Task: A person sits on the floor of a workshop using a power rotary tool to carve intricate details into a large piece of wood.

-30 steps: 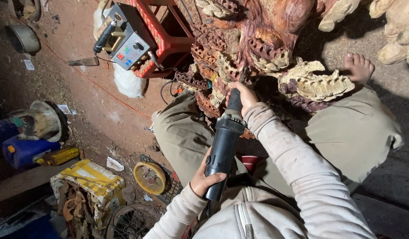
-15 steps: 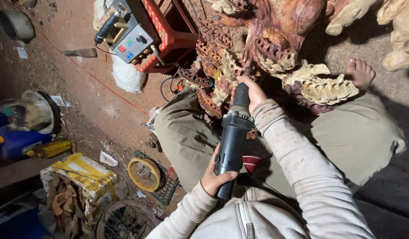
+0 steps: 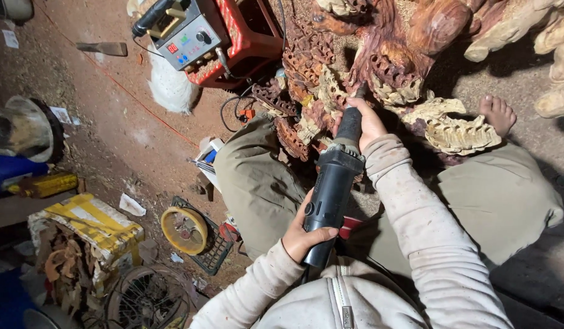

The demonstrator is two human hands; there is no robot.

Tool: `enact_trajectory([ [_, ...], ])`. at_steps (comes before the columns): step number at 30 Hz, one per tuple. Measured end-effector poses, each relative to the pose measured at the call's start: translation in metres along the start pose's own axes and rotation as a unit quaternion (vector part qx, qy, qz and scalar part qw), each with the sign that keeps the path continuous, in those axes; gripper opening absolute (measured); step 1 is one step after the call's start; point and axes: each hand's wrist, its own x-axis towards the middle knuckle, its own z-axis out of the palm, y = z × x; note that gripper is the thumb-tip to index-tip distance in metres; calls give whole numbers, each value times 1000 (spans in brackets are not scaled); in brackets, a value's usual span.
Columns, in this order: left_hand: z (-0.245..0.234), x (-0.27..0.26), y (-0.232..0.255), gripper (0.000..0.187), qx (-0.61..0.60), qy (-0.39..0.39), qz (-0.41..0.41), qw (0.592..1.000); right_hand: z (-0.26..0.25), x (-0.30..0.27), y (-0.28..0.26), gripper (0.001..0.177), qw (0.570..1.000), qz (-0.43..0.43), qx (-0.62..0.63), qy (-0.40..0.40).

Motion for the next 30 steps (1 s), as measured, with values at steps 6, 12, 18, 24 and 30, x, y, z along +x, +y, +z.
enact_trajectory([
  [6, -9, 0, -14, 114, 13, -25, 9, 1000, -3, -11, 12, 32, 1000, -13, -2, 28],
  [12, -71, -6, -48, 113, 25, -182, 84, 979, 2, -55, 52, 39, 999, -37, 25, -2],
  [18, -67, -6, -90, 110, 56, -148, 128, 979, -23, -39, 64, 31, 996, -58, -71, -7],
  [24, -48, -9, -88, 109, 42, -131, 165, 977, -9, -48, 51, 34, 992, -76, -98, -19],
  [30, -38, -12, -74, 109, 40, -79, 130, 988, 6, -36, 47, 28, 990, -61, -118, -46],
])
